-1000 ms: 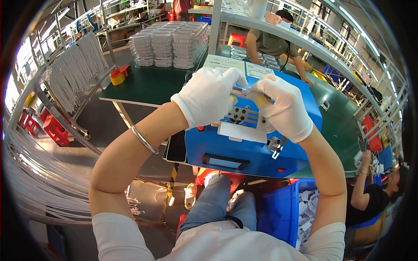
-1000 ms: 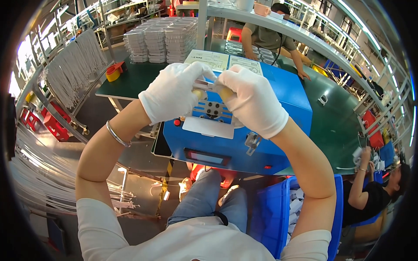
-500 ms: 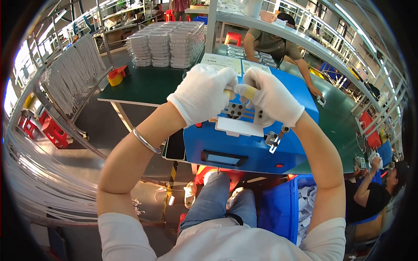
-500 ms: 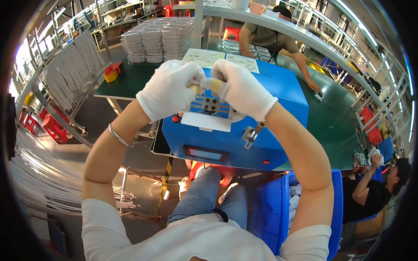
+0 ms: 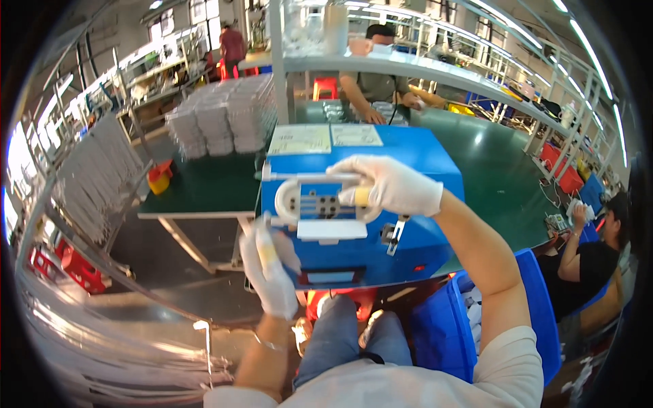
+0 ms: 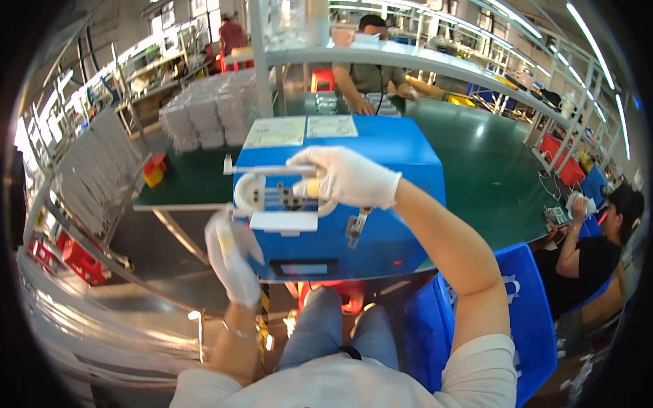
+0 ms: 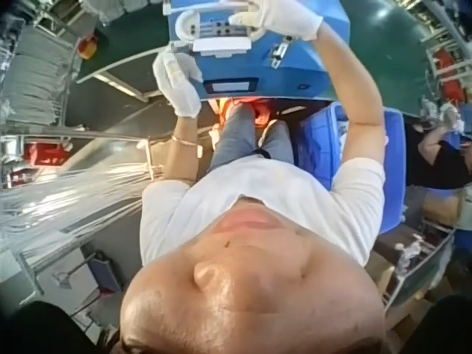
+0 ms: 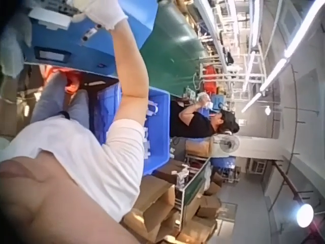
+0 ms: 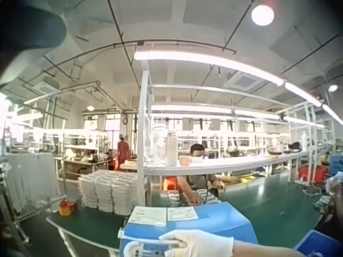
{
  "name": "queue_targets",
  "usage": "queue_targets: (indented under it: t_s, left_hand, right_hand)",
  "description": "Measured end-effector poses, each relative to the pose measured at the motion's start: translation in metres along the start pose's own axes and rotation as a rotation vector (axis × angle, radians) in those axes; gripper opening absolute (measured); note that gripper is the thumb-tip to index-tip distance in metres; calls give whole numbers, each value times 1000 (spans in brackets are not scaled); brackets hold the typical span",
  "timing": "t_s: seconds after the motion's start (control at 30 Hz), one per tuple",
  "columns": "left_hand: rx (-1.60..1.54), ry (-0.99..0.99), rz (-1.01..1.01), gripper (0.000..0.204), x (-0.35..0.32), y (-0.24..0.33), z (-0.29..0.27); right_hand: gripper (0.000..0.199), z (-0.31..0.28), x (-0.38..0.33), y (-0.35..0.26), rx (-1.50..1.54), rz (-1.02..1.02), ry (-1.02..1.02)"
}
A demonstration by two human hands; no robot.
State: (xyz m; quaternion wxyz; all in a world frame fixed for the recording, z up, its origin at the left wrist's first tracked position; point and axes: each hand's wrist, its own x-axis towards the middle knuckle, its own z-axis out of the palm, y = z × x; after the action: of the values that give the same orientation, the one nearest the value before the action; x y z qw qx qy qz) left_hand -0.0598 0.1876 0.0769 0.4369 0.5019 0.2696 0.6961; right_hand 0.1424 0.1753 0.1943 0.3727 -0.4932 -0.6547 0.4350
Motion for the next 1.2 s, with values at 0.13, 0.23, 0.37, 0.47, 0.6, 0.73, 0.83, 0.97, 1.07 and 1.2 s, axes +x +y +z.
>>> queue_targets:
  t_s: [0.13, 0.23, 0.37, 0.47, 0.6, 0.73, 0.83, 0.97, 1.07, 1.2]
  left_hand:
    - [-297, -395, -495, 67, -25, -19, 3]
    - [-423, -546, -167, 86, -27, 1, 19]
    - [-267, -491, -267, 110, -26, 67, 19]
    - [-97, -944, -59, 97, -10, 51, 3]
    - [50, -1167, -746, 66, -30, 10, -49]
    - [226, -1278, -803, 51, -65, -17, -37]
    - [401, -1347, -736, 48, -90, -46, 0]
    - [999, -1521, -360, 51, -118, -67, -2]
    - [1265, -1637, -355, 51, -133, -80, -21]
    - [1216, -1663, -530, 52, -141, -75, -32]
  right_hand:
    - [26, 7, 5, -4, -715, -236, 108]
    - [17, 11, -5, -14, -628, -199, 88]
    - [27, -33, -64, -51, -226, -292, 15]
    - [25, -122, -118, 16, 112, -229, 544]
    - [21, -217, -225, 178, -24, 403, 1200]
    - [43, -212, -244, 283, 563, 325, 1172]
    - [45, -187, -296, 308, 299, 429, 1365]
    - [25, -165, -393, 372, 401, 603, 1206]
    - [19, -141, -429, 440, -64, 878, 1244]
    - [35, -96, -438, 492, -391, 1444, 1089]
